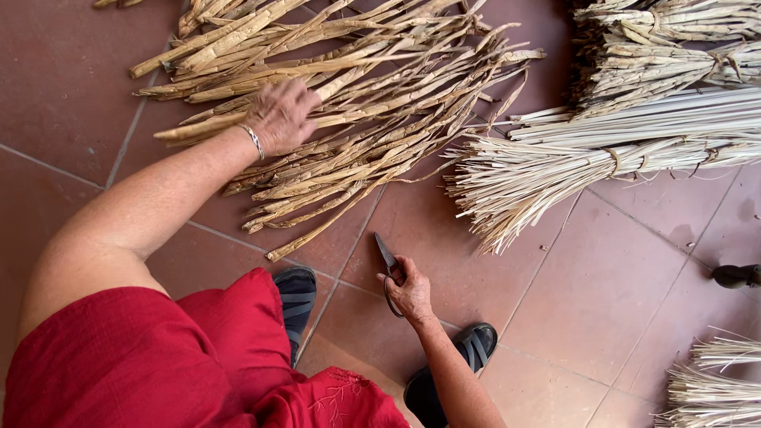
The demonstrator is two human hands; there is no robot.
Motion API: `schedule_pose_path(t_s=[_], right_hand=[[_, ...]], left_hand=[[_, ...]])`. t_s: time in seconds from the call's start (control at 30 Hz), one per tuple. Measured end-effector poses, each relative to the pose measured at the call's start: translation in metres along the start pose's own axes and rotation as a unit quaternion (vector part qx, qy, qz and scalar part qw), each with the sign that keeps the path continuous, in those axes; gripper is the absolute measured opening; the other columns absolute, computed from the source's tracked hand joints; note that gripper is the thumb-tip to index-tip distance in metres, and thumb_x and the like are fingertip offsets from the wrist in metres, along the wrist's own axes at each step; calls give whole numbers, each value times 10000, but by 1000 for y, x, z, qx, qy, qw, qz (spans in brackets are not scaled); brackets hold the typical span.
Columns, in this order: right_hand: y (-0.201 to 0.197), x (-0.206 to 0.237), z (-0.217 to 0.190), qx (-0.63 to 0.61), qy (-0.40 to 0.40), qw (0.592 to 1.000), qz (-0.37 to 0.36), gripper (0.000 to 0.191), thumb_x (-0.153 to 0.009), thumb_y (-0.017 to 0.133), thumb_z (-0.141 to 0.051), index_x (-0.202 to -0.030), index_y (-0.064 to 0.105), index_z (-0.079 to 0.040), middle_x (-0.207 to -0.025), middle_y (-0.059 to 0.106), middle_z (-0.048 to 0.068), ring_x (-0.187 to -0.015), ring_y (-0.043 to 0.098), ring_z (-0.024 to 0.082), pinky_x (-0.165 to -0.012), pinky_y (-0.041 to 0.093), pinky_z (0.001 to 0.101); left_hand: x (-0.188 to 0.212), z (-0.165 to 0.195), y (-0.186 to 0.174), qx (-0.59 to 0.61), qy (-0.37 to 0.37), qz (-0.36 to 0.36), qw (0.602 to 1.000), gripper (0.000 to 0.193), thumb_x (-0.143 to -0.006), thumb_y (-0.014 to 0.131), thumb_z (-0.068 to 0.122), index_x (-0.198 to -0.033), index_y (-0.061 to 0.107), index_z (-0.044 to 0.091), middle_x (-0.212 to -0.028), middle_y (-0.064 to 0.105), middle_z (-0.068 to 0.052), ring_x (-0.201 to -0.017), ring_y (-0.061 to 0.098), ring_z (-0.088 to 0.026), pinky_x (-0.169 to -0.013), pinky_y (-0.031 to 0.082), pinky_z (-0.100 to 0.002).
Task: The person gathers dried straw bundles, aligns them, and ties them together using thin strips. They use scissors to trim the ends of the bundles and place the finished bundles on a nearby rack.
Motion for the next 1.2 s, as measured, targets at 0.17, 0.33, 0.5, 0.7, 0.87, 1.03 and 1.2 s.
schedule_pose_path(t_s=[0.17,0.33,0.5,0.7,0.87,1.03,1.2], right_hand=[[0,1,-3,15,-10,1000,18,499,-784,867,-288,-1179,632,-95,-845,749,81,-776,739,203,-744,603,348],[2,1,-3,13,-7,1000,15,524,-802,845,-325,-1208,607,-94,-887,746,108,-816,745,234,-775,605,362],[2,2,-10,27,-32,999,17,517,-829,833,-326,-1226,593,-96,-973,751,123,-897,744,262,-821,600,385],[-3,4,-10,36,-5,999,3,529,-832,825,-333,-1242,585,-99,-970,747,115,-894,745,261,-830,601,382],[2,5,-15,36,-11,999,12,512,-833,825,-325,-1231,594,-101,-969,751,103,-900,748,239,-843,603,372],[6,6,-14,35,1,999,14,513,-831,823,-323,-1233,592,-102,-973,757,98,-907,751,232,-849,603,368],[6,5,-11,46,8,999,5,523,-833,822,-334,-1240,585,-105,-976,756,96,-913,749,235,-850,602,371]], left_hand=[[-36,-15,-41,-48,-25,138,989,425,-894,722,362,-1215,596,115,-1228,480,-119,-1153,442,-267,-912,411,-449],[-76,-2,-62,-76,-8,175,982,523,-897,724,520,-1196,580,117,-1356,461,-166,-1304,414,-330,-1034,367,-589],[-102,32,-71,-62,14,204,977,1119,-513,815,709,-1362,536,35,-1400,443,-303,-1363,325,-456,-1061,91,-792],[-122,2,-34,-65,-178,-70,979,775,-713,896,428,-1263,546,9,-1271,443,-267,-1224,398,-374,-1022,375,-550],[-104,-20,-40,62,-222,6,973,234,-849,777,128,-1038,642,95,-1166,566,-139,-1065,459,-261,-946,419,-405],[-82,-27,-68,186,-160,213,946,186,-970,737,169,-1076,588,139,-968,642,-60,-923,524,-239,-835,407,-421],[-85,-19,-73,102,-137,218,961,214,-960,771,187,-1070,594,137,-947,666,-86,-910,566,-254,-831,408,-447]])
Point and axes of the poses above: each hand's wrist, its own x-axis away from the middle knuckle, its own y-axis out of the palm, z = x × y, the point moved 8 cm from there along -x, towards the middle knuckle
